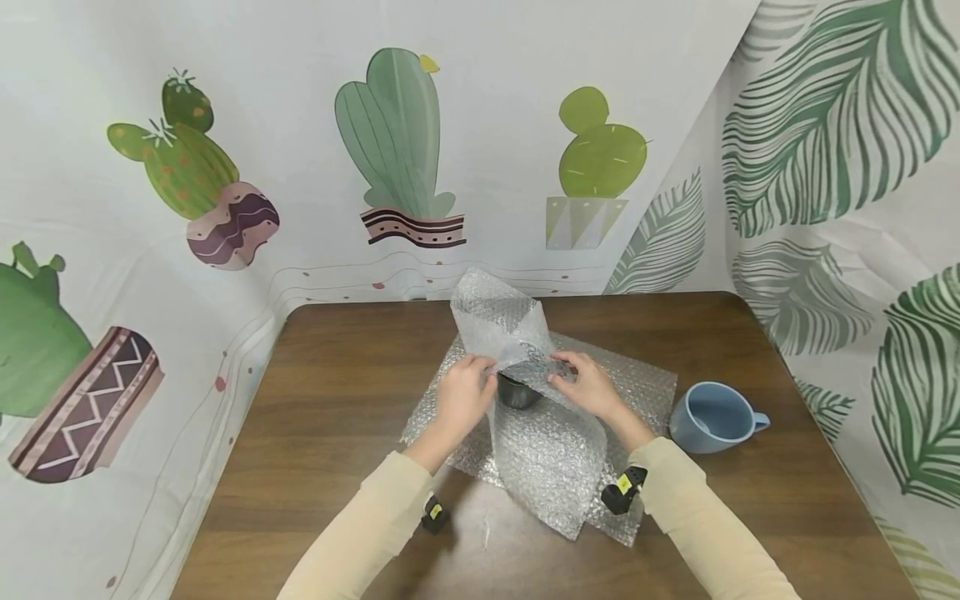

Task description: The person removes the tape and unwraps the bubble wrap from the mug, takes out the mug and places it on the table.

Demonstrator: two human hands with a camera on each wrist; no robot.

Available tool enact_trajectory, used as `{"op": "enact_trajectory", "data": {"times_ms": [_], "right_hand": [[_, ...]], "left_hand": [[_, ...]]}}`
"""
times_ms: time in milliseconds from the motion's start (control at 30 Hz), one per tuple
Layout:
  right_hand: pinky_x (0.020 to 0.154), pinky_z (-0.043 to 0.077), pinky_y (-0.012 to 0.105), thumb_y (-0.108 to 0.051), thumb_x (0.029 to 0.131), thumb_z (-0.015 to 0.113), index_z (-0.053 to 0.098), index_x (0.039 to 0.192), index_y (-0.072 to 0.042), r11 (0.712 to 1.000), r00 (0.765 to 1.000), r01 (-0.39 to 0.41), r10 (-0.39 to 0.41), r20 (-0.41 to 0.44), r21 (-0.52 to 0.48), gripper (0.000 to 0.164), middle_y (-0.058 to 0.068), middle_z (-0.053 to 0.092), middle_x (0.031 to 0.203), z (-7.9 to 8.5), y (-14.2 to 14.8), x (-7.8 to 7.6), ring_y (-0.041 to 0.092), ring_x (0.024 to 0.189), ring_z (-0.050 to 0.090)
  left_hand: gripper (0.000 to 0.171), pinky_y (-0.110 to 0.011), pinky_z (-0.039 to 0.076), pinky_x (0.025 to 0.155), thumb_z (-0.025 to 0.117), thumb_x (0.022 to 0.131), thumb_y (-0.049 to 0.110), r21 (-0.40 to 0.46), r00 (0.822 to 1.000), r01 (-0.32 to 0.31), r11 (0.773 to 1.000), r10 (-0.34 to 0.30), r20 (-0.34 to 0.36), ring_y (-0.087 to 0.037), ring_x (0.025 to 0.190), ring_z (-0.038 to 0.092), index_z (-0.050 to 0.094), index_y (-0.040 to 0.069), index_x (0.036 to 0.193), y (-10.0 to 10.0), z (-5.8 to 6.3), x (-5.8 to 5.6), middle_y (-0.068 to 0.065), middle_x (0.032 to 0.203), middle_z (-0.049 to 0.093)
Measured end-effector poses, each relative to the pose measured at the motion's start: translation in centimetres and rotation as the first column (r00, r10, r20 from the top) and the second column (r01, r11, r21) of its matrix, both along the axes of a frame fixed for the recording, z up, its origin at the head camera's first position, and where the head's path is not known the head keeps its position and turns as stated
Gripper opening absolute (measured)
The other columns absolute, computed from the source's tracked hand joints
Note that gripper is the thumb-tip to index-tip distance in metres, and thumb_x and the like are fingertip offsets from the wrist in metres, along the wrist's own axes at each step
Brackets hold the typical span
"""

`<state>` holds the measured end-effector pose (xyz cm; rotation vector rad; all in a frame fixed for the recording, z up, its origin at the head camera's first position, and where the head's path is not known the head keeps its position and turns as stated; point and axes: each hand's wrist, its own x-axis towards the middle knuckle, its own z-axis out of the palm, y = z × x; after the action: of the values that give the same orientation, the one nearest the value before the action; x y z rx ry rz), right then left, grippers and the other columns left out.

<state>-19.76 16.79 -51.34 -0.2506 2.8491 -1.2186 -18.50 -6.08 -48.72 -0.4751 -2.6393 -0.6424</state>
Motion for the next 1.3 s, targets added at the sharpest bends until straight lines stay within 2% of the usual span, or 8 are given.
{"op": "enact_trajectory", "data": {"times_ms": [500,833,1100,1300], "right_hand": [[0.093,0.045,0.047,-0.021,0.085,0.064,0.054,0.126,-0.007,1.000,1.000,-0.001,0.001,0.012,-0.022,0.044,0.019,0.053,0.124,-0.1,0.1,0.0,0.037,0.108,0.054],[0.092,0.044,0.048,-0.022,0.086,0.064,0.053,0.127,-0.009,0.999,0.999,0.003,-0.002,0.034,-0.032,0.045,0.019,0.051,0.126,-0.2,0.1,0.1,0.037,0.110,0.053],[0.092,0.044,0.048,-0.022,0.086,0.063,0.053,0.127,-0.009,1.000,0.999,0.005,-0.004,0.034,-0.024,0.044,0.019,0.051,0.126,-0.1,0.0,0.2,0.038,0.110,0.053],[0.094,0.044,0.047,-0.021,0.086,0.063,0.053,0.127,-0.008,0.999,0.999,0.003,-0.002,0.034,-0.042,0.044,0.020,0.051,0.126,0.0,0.0,0.2,0.037,0.110,0.053]], "left_hand": [[0.012,-0.033,0.055,0.060,0.066,0.078,0.009,0.078,0.999,-0.050,0.996,0.050,0.004,-0.018,0.074,0.067,0.068,0.010,0.089,-2.0,-0.3,0.0,-0.004,0.089,0.069],[0.014,-0.037,0.054,0.056,0.066,0.077,0.010,0.070,0.995,-0.100,0.993,0.098,0.021,-0.020,0.069,0.066,0.068,0.008,0.091,-3.7,-0.4,0.3,-0.004,0.084,0.069],[0.005,-0.039,0.048,0.050,0.066,0.075,0.009,0.064,0.989,-0.146,0.987,0.145,0.025,-0.019,0.057,0.058,0.064,0.011,0.079,-4.8,-0.6,0.5,0.001,0.071,0.061],[0.005,-0.040,0.048,0.050,0.063,0.075,0.010,0.078,0.981,-0.191,0.978,0.187,0.050,-0.021,0.058,0.058,0.065,0.011,0.080,-5.5,-0.9,0.5,0.000,0.073,0.059]]}}
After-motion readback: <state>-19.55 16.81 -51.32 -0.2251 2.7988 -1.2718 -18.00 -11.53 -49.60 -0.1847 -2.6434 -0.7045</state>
